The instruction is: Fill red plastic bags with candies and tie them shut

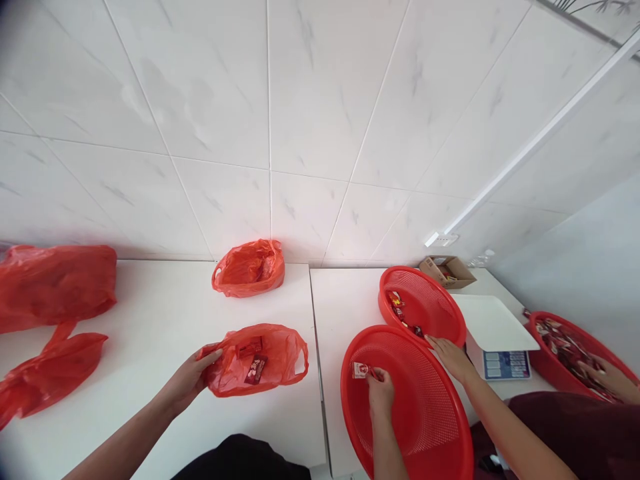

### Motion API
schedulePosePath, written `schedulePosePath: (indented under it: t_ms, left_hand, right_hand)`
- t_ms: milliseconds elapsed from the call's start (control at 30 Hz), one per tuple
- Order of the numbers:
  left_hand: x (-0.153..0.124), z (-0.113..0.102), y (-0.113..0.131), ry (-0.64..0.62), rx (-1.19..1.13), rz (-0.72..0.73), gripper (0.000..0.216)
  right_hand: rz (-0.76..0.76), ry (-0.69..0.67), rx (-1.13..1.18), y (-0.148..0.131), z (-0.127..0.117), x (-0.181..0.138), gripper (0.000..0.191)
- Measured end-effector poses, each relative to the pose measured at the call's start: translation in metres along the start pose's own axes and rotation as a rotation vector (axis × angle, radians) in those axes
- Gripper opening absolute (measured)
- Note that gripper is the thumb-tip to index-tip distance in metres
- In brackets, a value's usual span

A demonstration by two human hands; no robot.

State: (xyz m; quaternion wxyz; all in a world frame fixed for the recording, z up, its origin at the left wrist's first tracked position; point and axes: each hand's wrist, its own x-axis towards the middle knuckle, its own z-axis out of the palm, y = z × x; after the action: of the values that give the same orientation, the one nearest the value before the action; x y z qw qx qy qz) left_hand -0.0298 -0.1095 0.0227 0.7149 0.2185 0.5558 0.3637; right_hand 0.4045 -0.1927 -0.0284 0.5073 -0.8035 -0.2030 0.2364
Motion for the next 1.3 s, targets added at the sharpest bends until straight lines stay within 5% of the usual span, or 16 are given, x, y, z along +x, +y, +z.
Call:
schedulePosePath:
  t_ms: [133, 367, 700, 800, 867, 1067, 1167, 1300]
  left_hand:
    - [-0.002, 0.001, 0.001, -0.014, 0.001, -0.003, 0.047]
    - [-0.006, 0.004, 0.001, -0.029, -0.003, -0.007, 0.044]
    - [-0.011, 0.005, -0.006, -0.047, -0.087, 0.07, 0.042]
    - [-0.012, 0.002, -0.007, -0.057, -0.097, 0.082, 0.041]
    - [-0.012, 0.0, -0.006, -0.071, -0.099, 0.094, 0.041]
    - [-0.012, -0.008, -0.002, -0.095, -0.14, 0.126, 0.042]
    - [-0.009, -0.011, 0.0, -0.086, -0.149, 0.138, 0.043]
    - [-0.006, -0.016, 0.004, -0.057, -0.117, 0.189, 0.05]
  right_hand:
    - [0.008, -0.039, -0.015, 0.005, 0.006, -0.018, 0.027]
    - [-0.236, -0.205, 0.059, -0.057, 0.016, -0.041, 0.018]
    - [-0.203, -0.61, 0.149, -0.069, 0.136, -0.114, 0.016]
    - [-0.181, -0.735, 0.073, -0.07, 0.159, -0.133, 0.043]
    - [-0.195, -0.783, -0.023, -0.071, 0.162, -0.134, 0.059]
    - [-0.328, -0.569, -0.155, -0.072, 0.141, -0.113, 0.032]
    - [-0.338, -0.488, -0.261, -0.06, 0.134, -0.108, 0.056]
    - [-0.156, -0.564, -0.416, -0.034, 0.13, -0.109, 0.076]
